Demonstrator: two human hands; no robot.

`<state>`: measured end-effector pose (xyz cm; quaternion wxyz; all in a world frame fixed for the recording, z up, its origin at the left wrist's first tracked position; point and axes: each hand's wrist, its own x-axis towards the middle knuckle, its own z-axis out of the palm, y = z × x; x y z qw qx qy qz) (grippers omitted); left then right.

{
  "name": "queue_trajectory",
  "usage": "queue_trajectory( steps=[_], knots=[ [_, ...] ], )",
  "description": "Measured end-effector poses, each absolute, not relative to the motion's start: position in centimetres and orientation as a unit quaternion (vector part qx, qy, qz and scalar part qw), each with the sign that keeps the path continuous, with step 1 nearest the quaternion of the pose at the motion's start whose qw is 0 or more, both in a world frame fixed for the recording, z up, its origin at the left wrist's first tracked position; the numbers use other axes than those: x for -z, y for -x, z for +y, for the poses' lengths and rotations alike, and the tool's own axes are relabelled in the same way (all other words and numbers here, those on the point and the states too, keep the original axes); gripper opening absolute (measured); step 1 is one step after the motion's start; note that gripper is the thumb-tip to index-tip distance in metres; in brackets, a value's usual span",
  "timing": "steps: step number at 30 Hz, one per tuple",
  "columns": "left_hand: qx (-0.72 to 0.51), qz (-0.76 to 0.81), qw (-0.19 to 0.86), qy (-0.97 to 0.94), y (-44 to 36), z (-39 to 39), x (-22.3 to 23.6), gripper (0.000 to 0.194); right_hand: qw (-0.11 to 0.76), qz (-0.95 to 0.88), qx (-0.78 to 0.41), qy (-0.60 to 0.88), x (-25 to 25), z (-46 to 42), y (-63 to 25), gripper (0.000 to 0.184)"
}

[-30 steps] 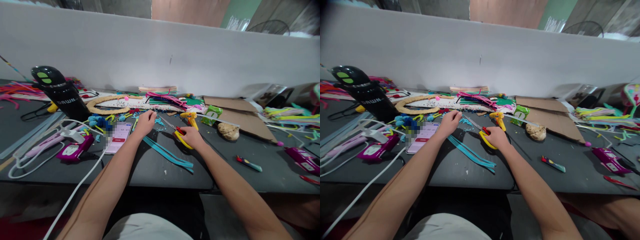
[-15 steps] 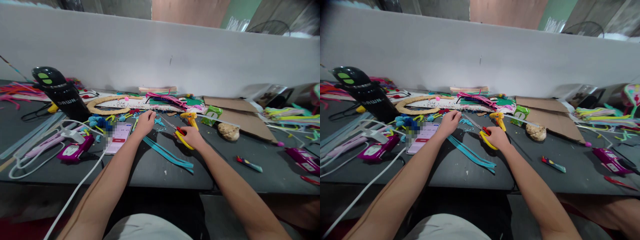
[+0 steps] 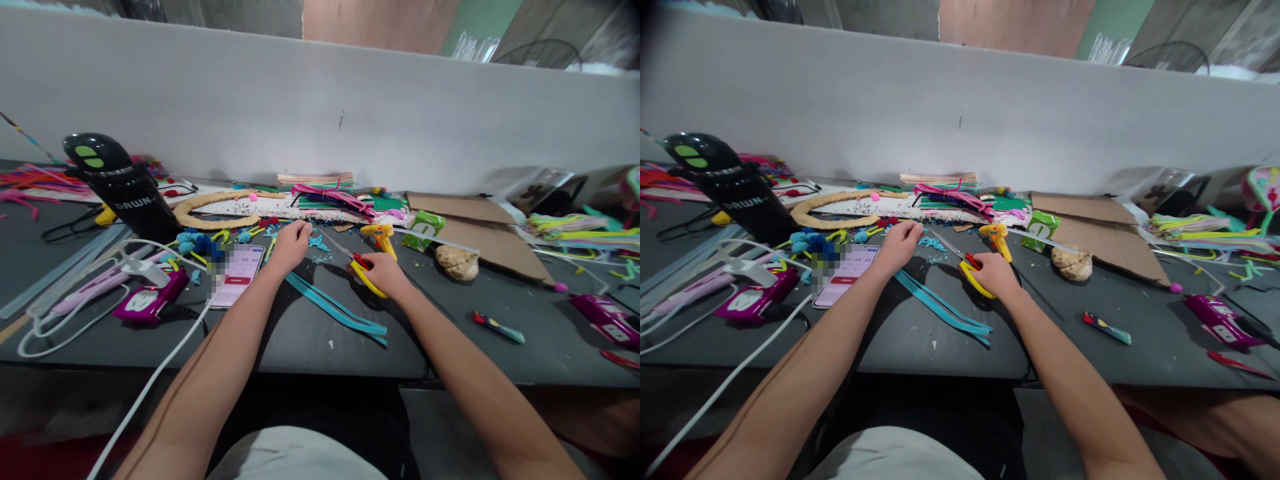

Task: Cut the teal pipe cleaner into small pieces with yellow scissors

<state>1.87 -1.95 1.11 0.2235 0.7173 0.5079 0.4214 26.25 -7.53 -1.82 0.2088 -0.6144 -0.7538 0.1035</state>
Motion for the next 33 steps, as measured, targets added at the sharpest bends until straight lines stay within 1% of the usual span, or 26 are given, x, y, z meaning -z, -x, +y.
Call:
queue_trajectory(
  steps=[5, 18, 33],
  knots=[
    [-0.420, 0.509, 0.220, -0.718, -1.88, -2.00, -1.16, 0.032, 0.223, -0.747, -0.106, 0.617, 1.42, -7.97, -26.11, 0.040],
    [-0.412, 0.512, 0.221, -0.721, -1.90, -1.89, -0.95, 0.033, 0.203, -0.751, -0.112, 0.618, 1.31, -7.90, -25.85, 0.040],
    [-0.421, 0.501, 0.220, -0.724, -1.84, -1.79, -0.96, 0.033, 0.205, -0.754, -0.108, 0.615, 1.68, -7.56, -26.20, 0.042]
  ],
)
